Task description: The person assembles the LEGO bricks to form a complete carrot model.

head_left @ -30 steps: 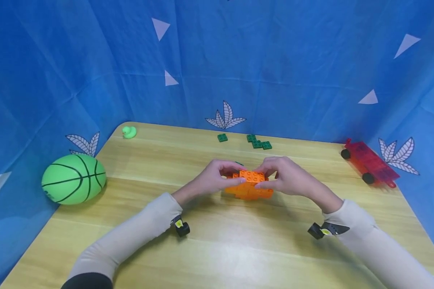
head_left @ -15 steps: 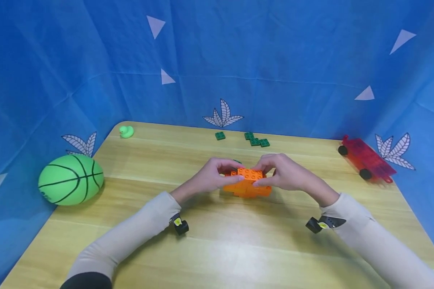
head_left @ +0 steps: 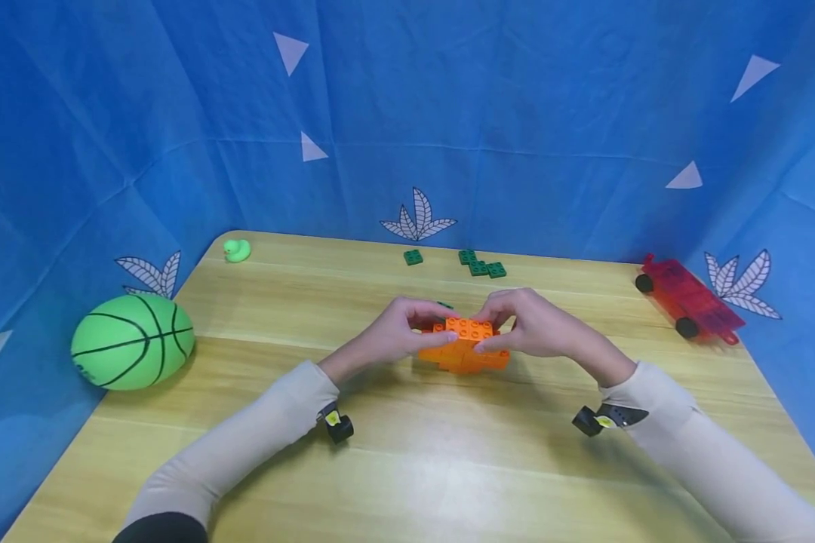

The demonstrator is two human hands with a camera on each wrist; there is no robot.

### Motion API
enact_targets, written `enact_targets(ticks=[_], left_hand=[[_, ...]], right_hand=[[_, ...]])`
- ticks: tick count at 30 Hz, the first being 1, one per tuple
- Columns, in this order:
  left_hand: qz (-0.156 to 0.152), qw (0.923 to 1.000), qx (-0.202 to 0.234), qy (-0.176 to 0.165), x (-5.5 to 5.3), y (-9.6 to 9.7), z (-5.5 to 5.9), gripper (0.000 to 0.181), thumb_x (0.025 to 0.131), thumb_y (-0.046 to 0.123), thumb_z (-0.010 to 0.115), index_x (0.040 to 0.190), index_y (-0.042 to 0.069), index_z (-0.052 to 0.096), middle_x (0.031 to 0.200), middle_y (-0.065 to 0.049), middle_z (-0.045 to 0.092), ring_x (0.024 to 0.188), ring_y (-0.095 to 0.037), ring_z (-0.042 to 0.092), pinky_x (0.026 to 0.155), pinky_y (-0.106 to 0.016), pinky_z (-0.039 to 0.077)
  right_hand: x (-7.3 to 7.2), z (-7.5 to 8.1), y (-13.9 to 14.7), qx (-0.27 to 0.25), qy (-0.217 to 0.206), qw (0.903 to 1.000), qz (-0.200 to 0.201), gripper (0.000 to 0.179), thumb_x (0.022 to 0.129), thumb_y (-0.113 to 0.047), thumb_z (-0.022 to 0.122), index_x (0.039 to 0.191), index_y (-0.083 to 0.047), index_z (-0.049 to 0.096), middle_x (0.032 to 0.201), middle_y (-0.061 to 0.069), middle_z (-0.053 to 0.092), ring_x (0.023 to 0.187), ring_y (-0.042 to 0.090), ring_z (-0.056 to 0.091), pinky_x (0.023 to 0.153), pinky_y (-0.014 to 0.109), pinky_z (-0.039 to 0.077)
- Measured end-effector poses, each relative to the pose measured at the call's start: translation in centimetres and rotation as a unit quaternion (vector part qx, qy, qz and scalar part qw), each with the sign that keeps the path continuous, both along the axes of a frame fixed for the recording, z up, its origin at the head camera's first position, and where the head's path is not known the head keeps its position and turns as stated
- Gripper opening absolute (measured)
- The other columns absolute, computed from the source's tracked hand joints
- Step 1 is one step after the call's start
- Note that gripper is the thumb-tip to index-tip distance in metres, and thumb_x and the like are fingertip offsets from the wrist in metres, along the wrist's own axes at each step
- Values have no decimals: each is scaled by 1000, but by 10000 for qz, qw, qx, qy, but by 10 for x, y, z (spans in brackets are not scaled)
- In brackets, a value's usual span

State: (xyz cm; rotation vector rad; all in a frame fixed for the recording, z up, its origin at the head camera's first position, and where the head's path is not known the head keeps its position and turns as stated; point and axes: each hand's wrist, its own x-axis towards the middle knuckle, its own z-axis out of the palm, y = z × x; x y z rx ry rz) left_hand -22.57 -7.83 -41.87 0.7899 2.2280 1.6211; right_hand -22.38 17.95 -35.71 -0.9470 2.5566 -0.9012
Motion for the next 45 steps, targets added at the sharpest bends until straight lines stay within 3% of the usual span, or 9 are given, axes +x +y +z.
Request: enact_targets(ticks=[7, 13, 25, 33, 37, 40, 43, 45], left_hand=[[0, 9999, 8, -147, 6, 0, -6, 33, 95, 26, 75, 127, 16, 73, 121, -2, 74, 101, -18, 70, 92, -29, 60], [-61, 9997, 83, -223, 3, 1, -8, 34, 95, 26, 76, 127, 16, 72, 122, -3, 74, 101, -19, 70, 91, -30, 60], [-130, 9999, 77, -78, -1, 5, -10, 34, 91, 24, 80, 123, 16, 74, 116, -1, 76, 94, -19, 69, 85, -29, 61], [-89, 9994, -289, 195, -6, 7, -8, 37, 89, 30, 82, 123, 20, 74, 117, 5, 75, 99, -18, 65, 89, -31, 57], [-447, 9946, -774, 520, -14, 1, -6, 49, 85, 34, 85, 130, 20, 70, 122, 7, 73, 106, -15, 62, 94, -33, 55], [-623, 9944, -654, 544, -28, -6, -7, 44, 97, 28, 72, 138, 14, 64, 132, -5, 70, 117, -20, 63, 101, -38, 55], [-327, 9967, -542, 507, -43, -13, -10, 37, 107, 26, 56, 140, 11, 62, 137, -12, 66, 122, -25, 63, 102, -43, 55], [-14, 9950, -833, 549, -51, -15, -14, 37, 108, 30, 55, 139, 13, 63, 138, -10, 65, 122, -26, 63, 102, -42, 55]], right_hand=[[6, -7, 1, -55, -144, 9999, -49, 26, 85, -26, 86, 107, -14, 79, 100, 0, 72, 93, 17, 68, 71, 25, 59], [7, -10, 4, -127, -79, 9997, -172, 30, 85, -27, 85, 112, -13, 78, 99, 0, 72, 93, 16, 67, 70, 25, 59], [5, -11, 3, -198, 6, 9995, -230, 30, 85, -26, 85, 111, -14, 77, 99, 0, 72, 93, 18, 64, 70, 26, 59], [6, -9, 5, -137, 12, 9994, -329, 32, 86, -26, 85, 113, -11, 75, 99, 1, 71, 94, 19, 63, 70, 27, 59], [7, -9, 4, -123, 40, 9993, -344, 32, 87, -25, 84, 114, -11, 75, 100, 2, 70, 94, 19, 61, 71, 27, 58], [7, -9, 2, -150, 35, 9994, -314, 34, 87, -26, 84, 115, -10, 74, 102, 3, 70, 94, 20, 61, 71, 27, 59], [7, -8, 1, -154, -7, 9994, -321, 35, 87, -26, 83, 117, -10, 73, 103, 3, 70, 94, 20, 61, 71, 27, 59], [7, -8, 1, -137, -29, 9993, -342, 36, 87, -25, 83, 117, -9, 73, 103, 4, 70, 94, 20, 62, 72, 27, 59]])
